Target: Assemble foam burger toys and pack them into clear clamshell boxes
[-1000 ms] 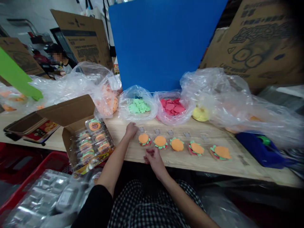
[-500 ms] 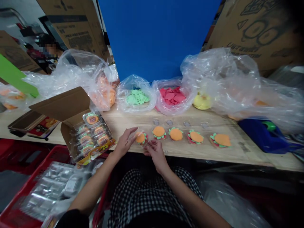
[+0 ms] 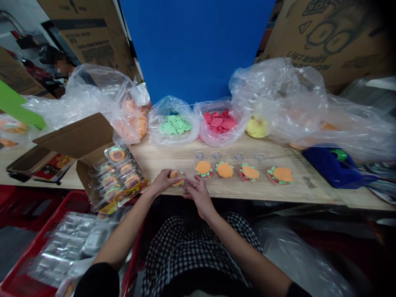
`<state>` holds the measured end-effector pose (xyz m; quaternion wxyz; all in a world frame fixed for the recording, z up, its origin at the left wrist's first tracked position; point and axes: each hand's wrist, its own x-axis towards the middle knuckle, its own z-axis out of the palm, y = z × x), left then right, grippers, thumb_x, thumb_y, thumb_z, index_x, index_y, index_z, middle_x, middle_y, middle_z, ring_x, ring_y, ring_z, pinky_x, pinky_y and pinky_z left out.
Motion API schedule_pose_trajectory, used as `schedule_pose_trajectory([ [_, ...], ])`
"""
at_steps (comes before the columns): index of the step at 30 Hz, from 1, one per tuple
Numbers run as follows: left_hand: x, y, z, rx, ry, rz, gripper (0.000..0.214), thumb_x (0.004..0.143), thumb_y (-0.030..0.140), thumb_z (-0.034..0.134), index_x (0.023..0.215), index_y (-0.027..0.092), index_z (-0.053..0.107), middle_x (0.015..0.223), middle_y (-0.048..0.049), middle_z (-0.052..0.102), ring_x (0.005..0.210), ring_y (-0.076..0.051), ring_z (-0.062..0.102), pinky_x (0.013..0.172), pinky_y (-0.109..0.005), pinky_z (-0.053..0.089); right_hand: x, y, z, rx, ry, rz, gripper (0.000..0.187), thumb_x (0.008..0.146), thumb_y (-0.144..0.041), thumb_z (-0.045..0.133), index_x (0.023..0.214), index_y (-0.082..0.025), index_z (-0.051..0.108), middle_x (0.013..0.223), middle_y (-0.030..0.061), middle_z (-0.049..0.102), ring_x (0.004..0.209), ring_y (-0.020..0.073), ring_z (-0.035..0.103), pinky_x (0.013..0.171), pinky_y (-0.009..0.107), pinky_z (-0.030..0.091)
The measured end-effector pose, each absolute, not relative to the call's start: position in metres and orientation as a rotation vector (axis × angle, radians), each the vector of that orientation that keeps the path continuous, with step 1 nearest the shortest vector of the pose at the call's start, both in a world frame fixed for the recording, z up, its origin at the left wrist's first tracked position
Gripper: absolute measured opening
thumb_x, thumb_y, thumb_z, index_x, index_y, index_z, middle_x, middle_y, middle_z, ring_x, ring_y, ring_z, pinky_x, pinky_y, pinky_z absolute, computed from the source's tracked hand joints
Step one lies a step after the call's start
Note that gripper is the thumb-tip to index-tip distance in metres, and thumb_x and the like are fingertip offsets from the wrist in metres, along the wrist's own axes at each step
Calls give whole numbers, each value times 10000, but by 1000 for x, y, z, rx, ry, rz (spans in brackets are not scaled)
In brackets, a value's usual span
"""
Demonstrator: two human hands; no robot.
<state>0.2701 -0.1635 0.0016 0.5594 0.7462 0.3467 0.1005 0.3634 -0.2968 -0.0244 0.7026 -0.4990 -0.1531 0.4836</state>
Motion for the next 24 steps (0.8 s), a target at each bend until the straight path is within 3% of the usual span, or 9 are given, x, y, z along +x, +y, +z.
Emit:
schedule_pose_trajectory([
  [5,261,-190,12,1387,990,474,522,551,384,722,947,145,479,870,-36,591,697,-128,571,630,-268,473,369,-306,-8,-1036,-362,1106,528,645,-312,613,1099,-220,359,958,39,582,712,130,563,554,268,505],
  [8,255,-209,20,1262,937,485,515,552,339,735,953,142,479,886,-41,590,725,-127,575,675,-273,476,376,-311,0,-1090,-453,1151,327,692,-418,573,897,-190,460,694,-20,561,585,112,537,471,232,467],
  [12,253,-237,26,1225,805,439,524,555,303,739,992,127,509,886,-52,607,750,-139,575,723,-279,465,384,-316,0,-1236,-619,1167,333,715,-517,521,719,-193,446,512,-75,449,418,70,412,378,181,350],
  [16,255,-256,28,1162,801,437,544,516,268,760,986,122,529,884,-58,613,761,-147,574,740,-287,460,383,-324,-4,-1280,-745,1083,339,740,-515,497,654,-196,419,496,-80,362,427,67,337,389,180,273],
  [24,246,-272,35,1298,812,430,613,486,241,764,1040,161,514,918,-38,604,779,-145,568,729,-265,455,397,-347,3,-1393,-1158,910,315,831,-456,387,657,-201,451,597,-28,445,585,121,424,558,242,356],
])
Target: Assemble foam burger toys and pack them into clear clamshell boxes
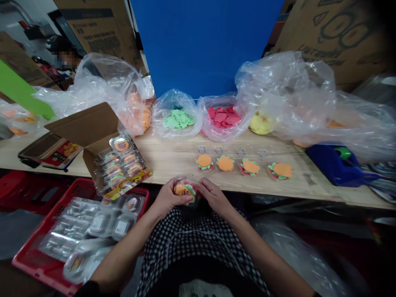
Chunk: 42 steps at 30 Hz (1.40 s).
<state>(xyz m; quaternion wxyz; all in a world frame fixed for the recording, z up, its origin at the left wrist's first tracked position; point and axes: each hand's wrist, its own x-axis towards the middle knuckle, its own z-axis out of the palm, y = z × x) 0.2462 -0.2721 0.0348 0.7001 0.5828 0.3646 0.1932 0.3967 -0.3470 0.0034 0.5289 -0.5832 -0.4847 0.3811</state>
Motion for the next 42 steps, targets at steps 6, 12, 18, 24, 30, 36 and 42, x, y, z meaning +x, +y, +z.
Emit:
schedule_pose_trajectory([
  [6,231,-304,12,1776,731,193,624,475,296,756,1056,195,551,986,-52,601,886,-199,553,783,-277,427,405,-376,6,-1477,-1821,899,272,839,-405,411,687,-204,514,666,-3,484,657,139,428,599,258,333],
  [12,217,-339,-21,1818,688,-63,628,438,300,765,1024,199,563,956,-50,617,836,-211,568,725,-290,435,386,-417,-26,-1383,-1811,1142,310,880,-356,328,685,-203,515,662,-6,460,659,128,436,610,250,340],
  [18,214,-354,-36,1521,807,6,709,403,312,785,1035,167,499,969,-68,582,861,-195,555,721,-293,443,381,-452,-56,-1462,-1398,1178,354,848,-426,378,603,-184,459,615,-18,399,609,112,398,576,240,327],
  [24,222,-339,-43,1340,940,45,503,493,361,746,867,117,515,790,-40,598,700,-133,559,648,-264,435,383,-471,-75,-1585,-1081,1215,358,841,-477,349,651,-187,437,617,-22,395,592,113,386,551,241,328],
  [30,246,-327,-7,2034,681,-259,478,408,353,767,799,160,571,724,14,594,636,-132,525,543,-221,354,400,-444,-37,-1665,-1666,1070,227,825,-405,443,773,-186,473,754,14,493,728,146,442,657,269,343],
  [36,244,-351,-17,1985,628,-181,417,517,386,723,833,163,567,756,11,595,683,-130,533,582,-212,370,401,-449,-33,-1574,-1855,1230,239,860,-369,396,720,-181,441,708,2,471,653,123,425,585,239,320],
  [42,226,-357,-38,1783,603,100,129,693,255,623,754,142,626,800,-33,564,812,-139,523,749,-247,391,402,-471,-41,-1646,-1762,1240,246,873,-355,370,701,-182,403,698,-8,435,644,117,402,578,233,304],
])
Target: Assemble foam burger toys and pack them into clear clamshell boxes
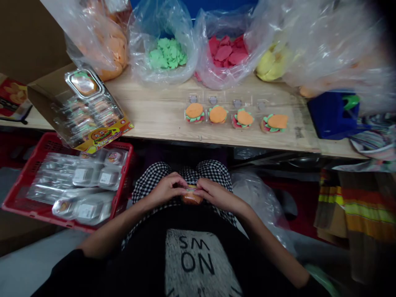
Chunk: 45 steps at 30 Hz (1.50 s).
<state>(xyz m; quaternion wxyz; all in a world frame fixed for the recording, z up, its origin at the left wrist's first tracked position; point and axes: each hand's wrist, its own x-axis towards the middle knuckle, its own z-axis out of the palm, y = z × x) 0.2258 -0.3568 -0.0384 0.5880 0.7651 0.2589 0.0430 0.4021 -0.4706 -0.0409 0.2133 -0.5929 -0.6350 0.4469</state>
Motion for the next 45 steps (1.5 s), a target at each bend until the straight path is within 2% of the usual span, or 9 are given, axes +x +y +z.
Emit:
schedule_pose_trajectory([
  [7,232,-360,-40,1735,591,51,118,708,212,607,795,148,653,763,-22,563,776,-135,519,728,-247,383,409,-476,-42,-1588,-1728,1277,244,844,-382,433,702,-191,373,707,-13,421,654,116,386,591,230,307],
  [15,236,-365,-47,1742,571,-3,102,737,210,572,783,161,649,741,-13,548,752,-125,504,700,-239,382,407,-482,-53,-1529,-1696,1297,226,878,-313,367,690,-188,385,690,-13,420,652,115,392,590,232,292],
  [22,232,-365,-45,1732,644,-29,89,733,212,562,745,148,623,727,-6,525,731,-120,492,682,-235,376,407,-478,-53,-1527,-1667,1332,226,866,-332,394,692,-189,378,693,-17,409,641,111,379,580,232,294],
  [30,229,-362,-37,1785,561,-50,180,783,229,495,893,189,631,785,-13,507,797,-133,479,738,-253,368,407,-471,-48,-1511,-1748,1263,233,877,-328,375,693,-187,404,688,-9,419,650,117,388,593,243,303],
  [38,227,-367,-47,1745,578,-36,134,754,213,534,807,169,649,729,-6,495,734,-122,472,688,-240,365,402,-480,-58,-1456,-1687,1238,304,875,-377,367,640,-185,395,629,-27,391,616,106,388,579,235,286],
  [45,239,-356,-49,1621,648,-36,158,718,249,566,810,156,655,741,-14,525,764,-135,496,720,-246,379,411,-478,-56,-1589,-1552,1252,214,856,-374,390,764,-185,432,736,-1,451,682,121,421,616,239,339],
])
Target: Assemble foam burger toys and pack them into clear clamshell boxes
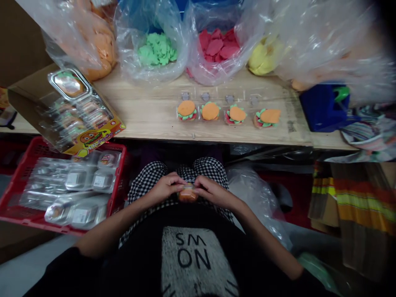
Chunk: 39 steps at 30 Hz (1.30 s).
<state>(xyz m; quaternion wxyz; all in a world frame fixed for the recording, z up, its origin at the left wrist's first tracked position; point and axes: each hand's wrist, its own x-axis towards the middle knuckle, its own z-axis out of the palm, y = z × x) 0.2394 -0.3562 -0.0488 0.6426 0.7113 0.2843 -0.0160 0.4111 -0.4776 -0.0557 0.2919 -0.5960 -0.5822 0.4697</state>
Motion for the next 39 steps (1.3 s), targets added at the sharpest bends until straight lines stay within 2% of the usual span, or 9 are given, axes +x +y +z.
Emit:
schedule_pose_trajectory([
  [10,239,-353,-51,1580,626,-71,203,736,297,547,840,152,643,765,-18,529,753,-128,505,701,-241,386,409,-475,-57,-1617,-1578,1165,304,895,-377,263,715,-189,421,702,1,440,675,125,416,634,257,347],
  [16,241,-349,-32,1902,482,-117,222,774,344,490,861,158,575,846,-27,515,820,-138,477,745,-258,380,410,-474,-58,-1589,-1582,1179,310,894,-395,270,727,-187,427,698,-9,435,662,115,418,620,244,338],
  [19,249,-344,-24,2000,367,-238,375,630,417,636,873,153,524,854,-21,508,772,-139,477,688,-253,387,411,-467,-56,-1545,-1605,1193,311,887,-403,289,726,-186,441,690,-14,433,654,111,414,618,242,330],
  [22,257,-340,-28,1946,413,-331,520,505,392,723,904,151,491,755,18,505,659,-119,472,593,-235,379,412,-456,-57,-1474,-1542,1265,321,864,-447,329,729,-186,458,686,-22,439,647,107,416,603,236,330],
  [24,260,-338,-33,1786,492,-270,570,508,344,730,984,155,479,770,18,526,683,-122,495,613,-237,398,414,-451,-59,-1473,-1370,1283,345,838,-491,355,719,-185,461,654,-30,431,619,105,412,574,232,328],
  [27,263,-334,-36,1347,653,-77,633,583,306,698,1140,181,425,909,-28,568,771,-140,542,676,-264,441,420,-447,-60,-1562,-961,1180,392,822,-533,342,669,-189,450,565,-44,395,533,98,378,509,229,305],
  [31,267,-333,-34,878,781,100,522,658,300,654,1133,188,468,1005,-69,575,766,-154,580,662,-290,486,421,-446,-54,-1564,-674,1216,426,792,-566,365,605,-191,442,485,-53,366,446,87,324,443,230,251],
  [34,272,-336,-34,773,817,163,430,638,265,680,1031,173,530,943,-51,598,738,-148,588,649,-295,505,416,-441,-48,-1487,-644,1264,426,772,-577,391,590,-193,418,488,-59,360,442,81,307,433,227,230],
  [39,279,-340,-31,815,788,222,373,639,265,682,969,182,531,861,-14,598,675,-131,595,631,-306,521,413,-434,-45,-1475,-632,1187,394,733,-543,488,579,-195,385,491,-72,325,455,76,255,429,223,199],
])
